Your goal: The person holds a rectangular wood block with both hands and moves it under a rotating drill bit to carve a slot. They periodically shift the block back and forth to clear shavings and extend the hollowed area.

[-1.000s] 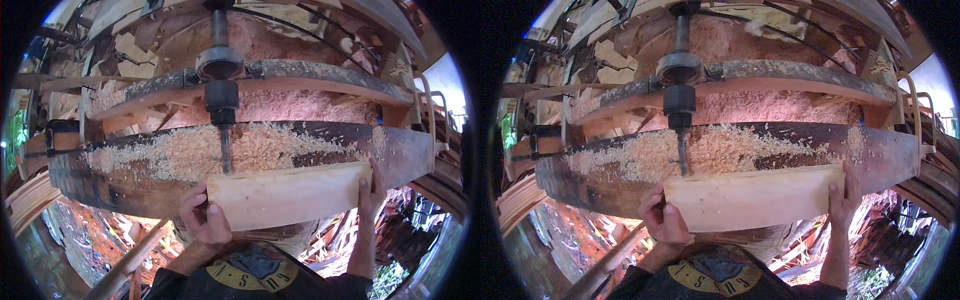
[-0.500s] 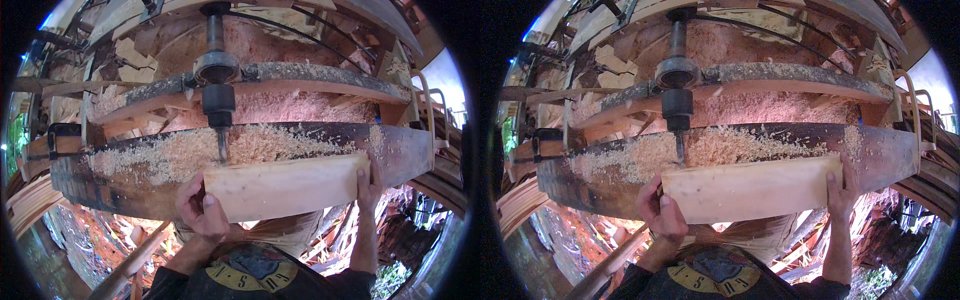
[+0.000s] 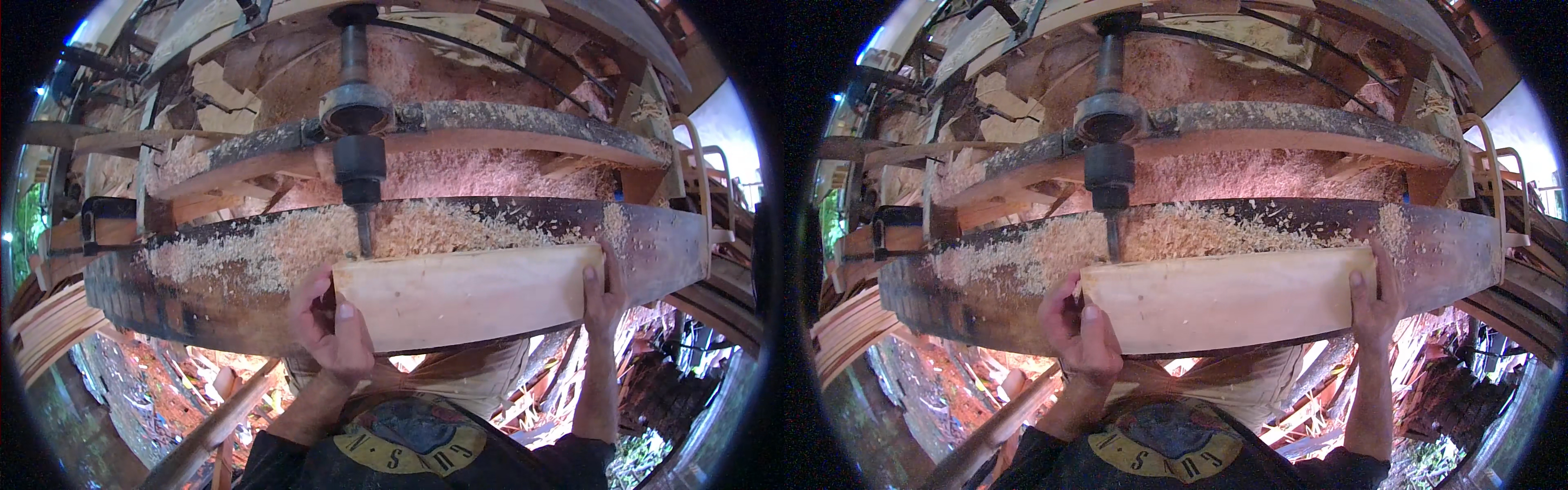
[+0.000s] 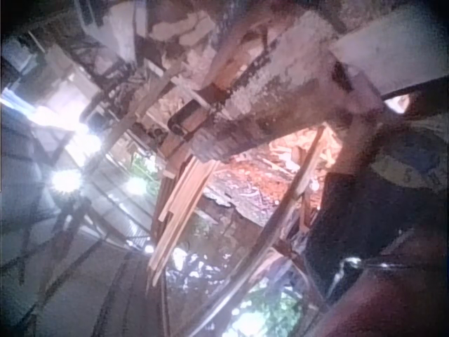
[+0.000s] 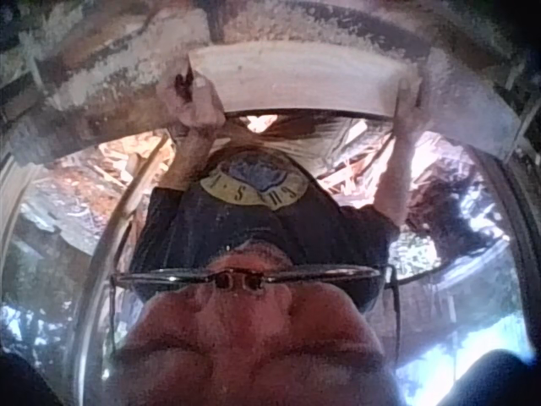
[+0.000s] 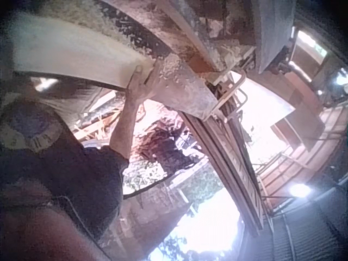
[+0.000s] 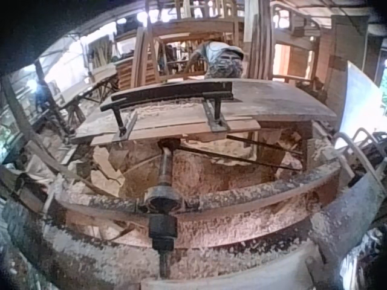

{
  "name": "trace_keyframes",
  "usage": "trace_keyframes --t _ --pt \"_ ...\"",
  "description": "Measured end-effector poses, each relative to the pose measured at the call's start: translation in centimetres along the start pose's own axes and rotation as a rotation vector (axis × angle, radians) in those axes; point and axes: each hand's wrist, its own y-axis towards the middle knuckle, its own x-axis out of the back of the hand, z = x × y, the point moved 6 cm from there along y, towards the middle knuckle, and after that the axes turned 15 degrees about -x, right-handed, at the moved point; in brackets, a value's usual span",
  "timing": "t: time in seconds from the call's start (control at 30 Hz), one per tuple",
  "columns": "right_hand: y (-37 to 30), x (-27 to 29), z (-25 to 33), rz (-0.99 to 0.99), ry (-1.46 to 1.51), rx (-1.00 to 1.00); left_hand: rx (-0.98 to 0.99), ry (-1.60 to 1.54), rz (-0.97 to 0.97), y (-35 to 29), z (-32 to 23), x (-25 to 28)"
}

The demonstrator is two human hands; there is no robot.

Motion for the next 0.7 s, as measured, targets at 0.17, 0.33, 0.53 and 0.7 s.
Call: trace_keyframes --t 0.17,0.33,0.53,0.7 --pt "0.1 0.1 0.8 0.045 -0.009 0.041 0.056 -0.157 0.062 0.4 0.3 -0.7" --pt "-0.6 0.3 0.5 -0.001 -0.088 0.080 0.093 -0.156 0.066 0.3 -0.1 -0.6" --pt "-2.4 1.2 1.3 -0.017 -0.133 0.063 0.111 -0.127 0.052 -0.7 -0.9 0.0" --pt "-3.7 1.3 -0.4 -0.026 -0.101 0.023 0.168 -0.195 0.005 -2.8 -1.9 0.9"
